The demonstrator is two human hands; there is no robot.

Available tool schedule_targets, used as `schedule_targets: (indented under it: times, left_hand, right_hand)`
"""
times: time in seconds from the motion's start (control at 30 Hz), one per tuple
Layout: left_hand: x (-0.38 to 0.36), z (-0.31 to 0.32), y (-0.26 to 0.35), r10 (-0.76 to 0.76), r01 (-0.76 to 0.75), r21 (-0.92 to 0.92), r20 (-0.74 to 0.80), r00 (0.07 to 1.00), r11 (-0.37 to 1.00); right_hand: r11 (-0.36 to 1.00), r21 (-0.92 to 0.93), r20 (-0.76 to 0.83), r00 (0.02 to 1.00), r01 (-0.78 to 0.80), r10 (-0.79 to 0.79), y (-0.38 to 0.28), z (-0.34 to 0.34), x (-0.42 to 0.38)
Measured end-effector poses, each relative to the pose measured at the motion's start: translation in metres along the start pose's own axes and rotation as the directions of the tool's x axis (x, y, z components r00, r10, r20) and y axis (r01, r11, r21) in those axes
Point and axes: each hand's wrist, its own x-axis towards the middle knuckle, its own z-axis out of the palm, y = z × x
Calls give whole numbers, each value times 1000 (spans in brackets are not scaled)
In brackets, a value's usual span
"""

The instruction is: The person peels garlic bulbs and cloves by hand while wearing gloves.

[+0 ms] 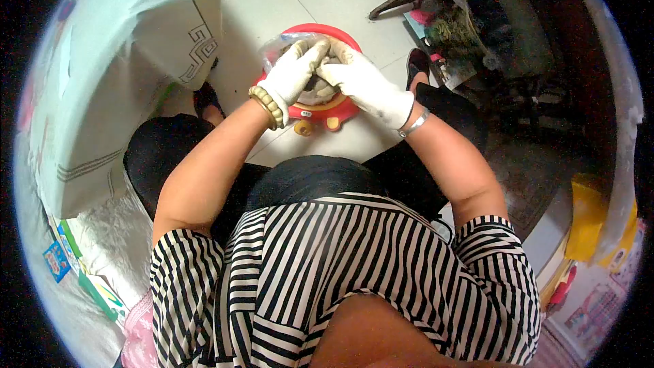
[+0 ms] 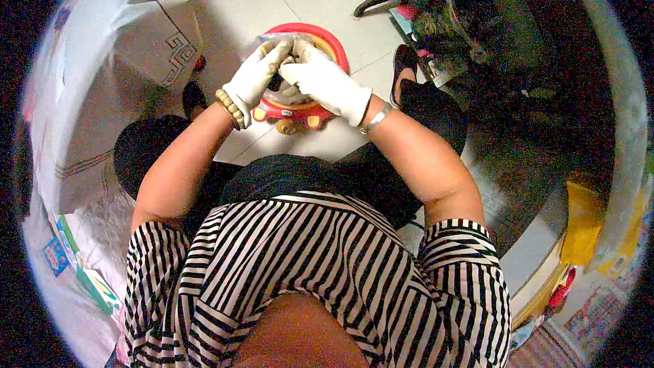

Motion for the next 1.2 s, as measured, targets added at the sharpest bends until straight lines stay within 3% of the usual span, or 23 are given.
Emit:
schedule_targets:
  times: [0.07,0.13,0.23,0.37,0.43,0.47,0.53,0.77,0.87,0.93,1.07,1.13,1.2]
  left_hand:
    - [4,-3,-12,17,-14,83,-28,999,996]
    - [9,-6,-25,90,-80,218,-36,995,973]
    - [15,-10,-29,119,-96,295,-61,991,951]
    - [9,-3,-20,109,-99,240,-29,994,966]
    - [10,-6,-22,299,-263,594,38,953,761]
    - [10,-9,-23,300,-263,594,38,953,760]
    - [6,-10,-17,424,-363,772,134,895,522]
    - [-19,6,10,397,-278,872,107,912,403]
    - [-13,2,1,341,-234,875,84,936,425]
    - [-10,-1,-4,310,-207,863,62,949,460]
    - [-10,-3,-9,310,-158,830,-20,950,535]
    - [-11,-7,-10,381,-230,864,49,923,448]
    - [-9,-9,-12,444,-257,848,29,896,464]
  right_hand:
    - [999,-40,63,998,-15,18,-7,-5,-4]
    - [932,-328,112,974,-153,199,-28,-3,-13]
    - [949,-299,138,980,-97,144,-21,-6,-10]
    - [943,-303,150,970,-140,192,-15,-15,-1]
    - [959,-280,131,991,39,-2,-10,-9,2]
    - [959,-280,132,991,40,-3,-9,-9,2]
    - [997,-64,158,986,-35,45,-18,-1,-2]
    - [997,73,142,989,22,-32,-3,4,5]
    - [999,44,106,994,-7,3,0,5,3]
    - [994,-110,50,999,-2,8,3,6,3]
    - [990,-140,54,998,-15,23,7,9,7]
    - [968,-246,23,998,-48,56,-5,15,3]
    - [965,-251,62,994,-73,92,-13,17,4]
